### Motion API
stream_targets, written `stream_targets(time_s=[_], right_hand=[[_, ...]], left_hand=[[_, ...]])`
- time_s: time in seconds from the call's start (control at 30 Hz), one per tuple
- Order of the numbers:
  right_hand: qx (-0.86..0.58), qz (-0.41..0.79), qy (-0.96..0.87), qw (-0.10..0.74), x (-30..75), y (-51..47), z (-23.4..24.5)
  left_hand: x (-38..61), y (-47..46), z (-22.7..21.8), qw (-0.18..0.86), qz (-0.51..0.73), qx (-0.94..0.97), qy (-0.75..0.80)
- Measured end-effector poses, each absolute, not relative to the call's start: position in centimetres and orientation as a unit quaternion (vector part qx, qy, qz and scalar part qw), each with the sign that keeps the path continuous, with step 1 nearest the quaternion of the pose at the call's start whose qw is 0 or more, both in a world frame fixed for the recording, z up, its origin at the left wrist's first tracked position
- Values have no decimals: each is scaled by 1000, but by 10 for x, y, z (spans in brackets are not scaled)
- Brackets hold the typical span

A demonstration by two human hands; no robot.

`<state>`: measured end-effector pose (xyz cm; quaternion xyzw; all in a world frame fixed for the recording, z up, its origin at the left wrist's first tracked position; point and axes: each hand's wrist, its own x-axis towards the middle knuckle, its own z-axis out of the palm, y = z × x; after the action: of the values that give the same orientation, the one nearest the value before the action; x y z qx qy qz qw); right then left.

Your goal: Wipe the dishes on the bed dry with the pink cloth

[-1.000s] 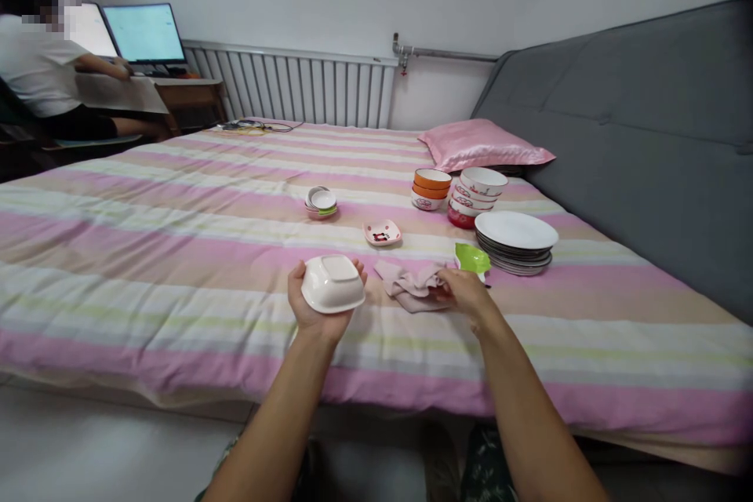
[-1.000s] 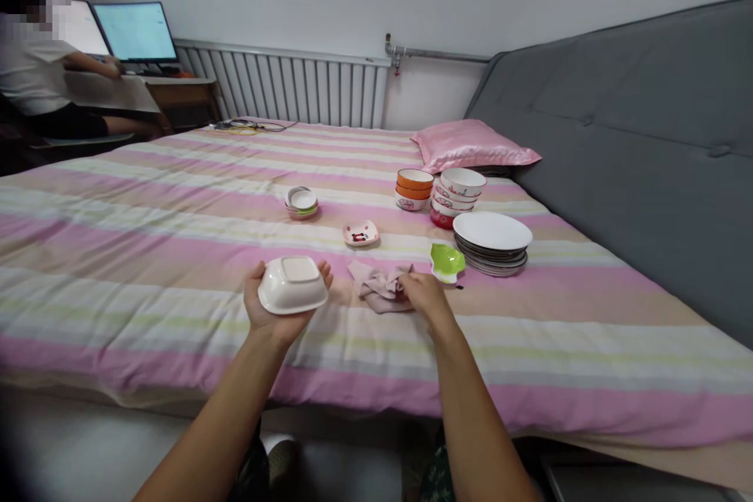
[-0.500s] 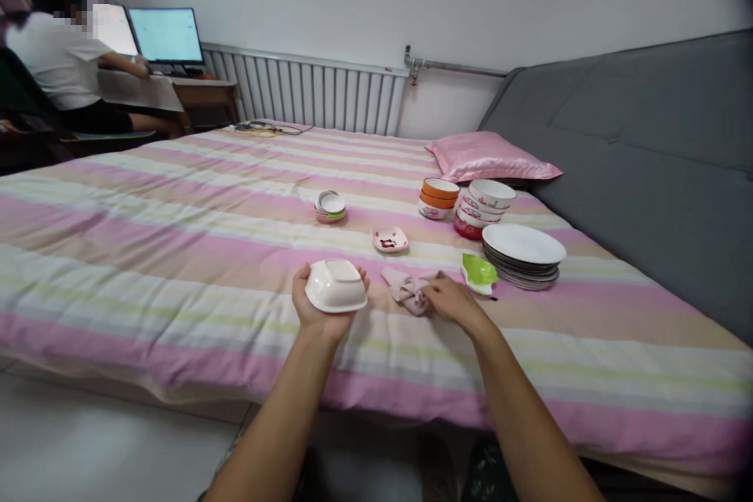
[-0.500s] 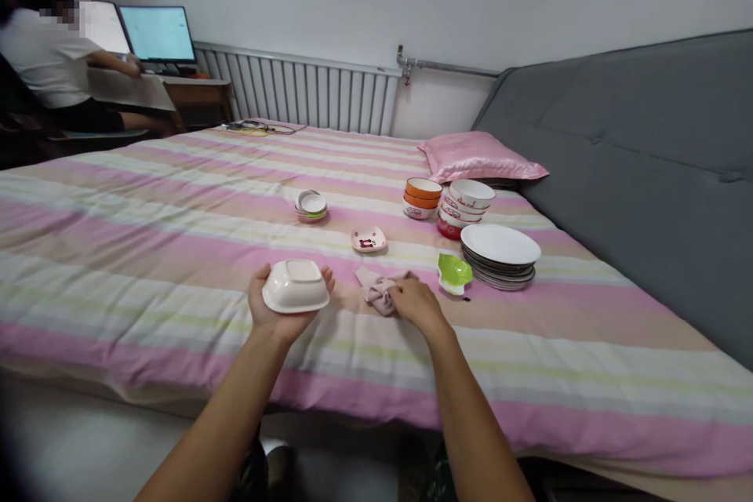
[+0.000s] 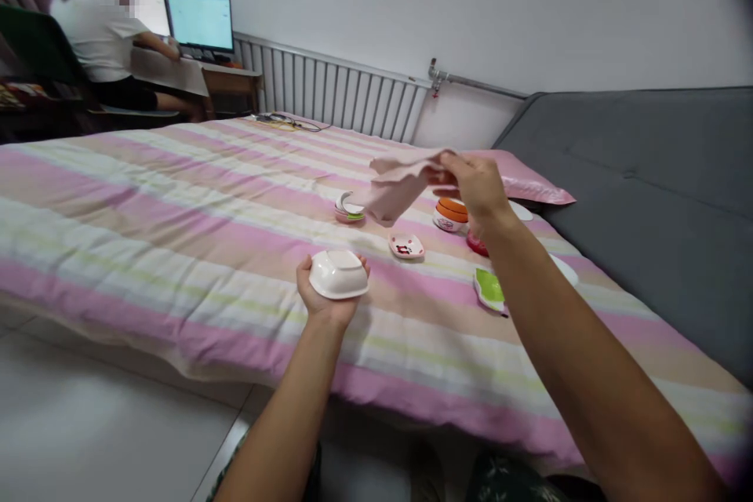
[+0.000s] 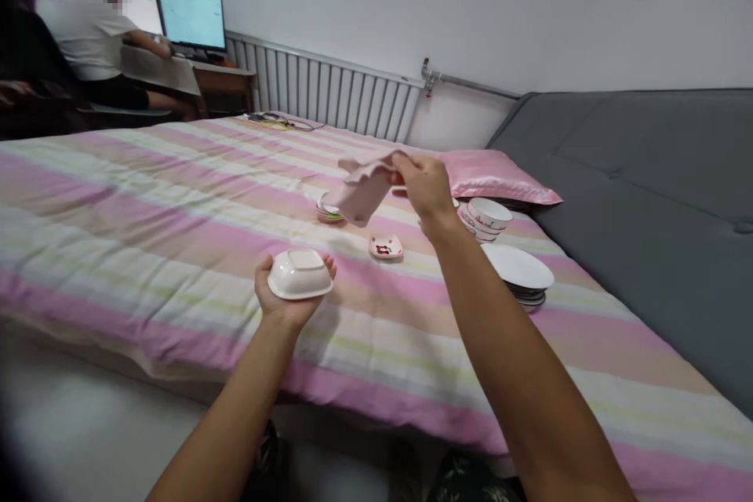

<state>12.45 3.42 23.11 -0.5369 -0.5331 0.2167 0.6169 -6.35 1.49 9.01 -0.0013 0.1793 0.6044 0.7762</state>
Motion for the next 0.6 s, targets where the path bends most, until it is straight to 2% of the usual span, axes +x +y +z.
stream_targets(time_s=[0.13,0.23,0.33,0.43,0.6], right_hand=[[-641,353,-469,496,134,8,158],[-664,364,-451,473,137,-22,106],[-667,318,-439,510,137,-55,81],[-592,222,-486,603,132,-80,71],[-484,295,-511,646,113,-94,47]], left_hand=[[-68,13,89,778,602,8,178],[-70,12,88,772,608,17,185],[-67,9,87,768,609,22,196],[-57,4,86,774,595,28,212],[-29,-7,83,770,591,42,235]])
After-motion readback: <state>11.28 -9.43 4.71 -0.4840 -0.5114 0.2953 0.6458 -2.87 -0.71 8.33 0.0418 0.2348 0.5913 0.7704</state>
